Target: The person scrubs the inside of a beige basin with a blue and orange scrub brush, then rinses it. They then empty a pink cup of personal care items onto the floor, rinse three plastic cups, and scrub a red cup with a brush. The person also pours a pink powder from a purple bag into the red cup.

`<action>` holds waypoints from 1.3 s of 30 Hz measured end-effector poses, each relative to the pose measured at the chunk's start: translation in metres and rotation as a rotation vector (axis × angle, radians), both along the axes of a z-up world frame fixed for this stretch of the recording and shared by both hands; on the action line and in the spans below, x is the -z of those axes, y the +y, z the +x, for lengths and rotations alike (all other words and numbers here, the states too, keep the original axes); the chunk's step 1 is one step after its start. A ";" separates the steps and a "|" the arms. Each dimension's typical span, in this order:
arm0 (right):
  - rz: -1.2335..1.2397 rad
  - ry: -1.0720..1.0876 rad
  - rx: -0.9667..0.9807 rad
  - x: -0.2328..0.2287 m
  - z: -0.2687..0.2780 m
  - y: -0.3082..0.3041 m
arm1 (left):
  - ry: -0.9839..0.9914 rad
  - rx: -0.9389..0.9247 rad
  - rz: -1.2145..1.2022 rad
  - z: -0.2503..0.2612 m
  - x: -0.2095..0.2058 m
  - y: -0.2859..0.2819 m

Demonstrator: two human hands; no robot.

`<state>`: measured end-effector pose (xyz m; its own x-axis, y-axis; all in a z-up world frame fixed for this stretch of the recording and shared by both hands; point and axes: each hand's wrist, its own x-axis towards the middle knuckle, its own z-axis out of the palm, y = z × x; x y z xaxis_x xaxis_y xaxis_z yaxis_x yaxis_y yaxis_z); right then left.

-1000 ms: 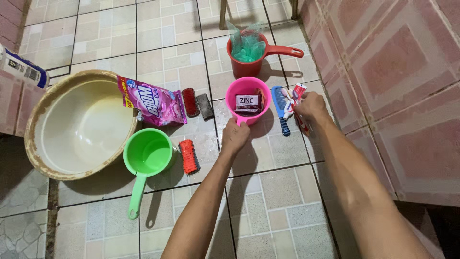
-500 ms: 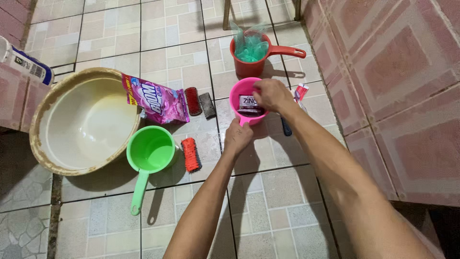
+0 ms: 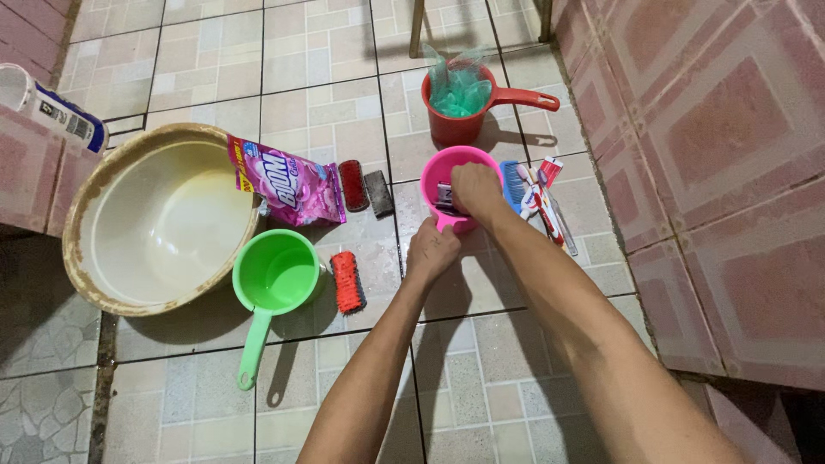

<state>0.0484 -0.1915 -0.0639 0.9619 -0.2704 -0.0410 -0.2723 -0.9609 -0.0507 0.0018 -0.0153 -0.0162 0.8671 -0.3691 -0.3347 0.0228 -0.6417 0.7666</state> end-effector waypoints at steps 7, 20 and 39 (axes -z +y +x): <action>0.024 -0.089 -0.027 -0.021 -0.016 0.005 | 0.029 0.006 0.011 -0.002 0.002 -0.002; 0.839 -0.560 0.203 -0.081 -0.060 -0.056 | -0.012 0.032 0.060 0.015 0.006 -0.004; 1.803 -1.151 0.636 -0.027 -0.138 -0.176 | -0.028 0.019 0.036 0.019 -0.004 -0.008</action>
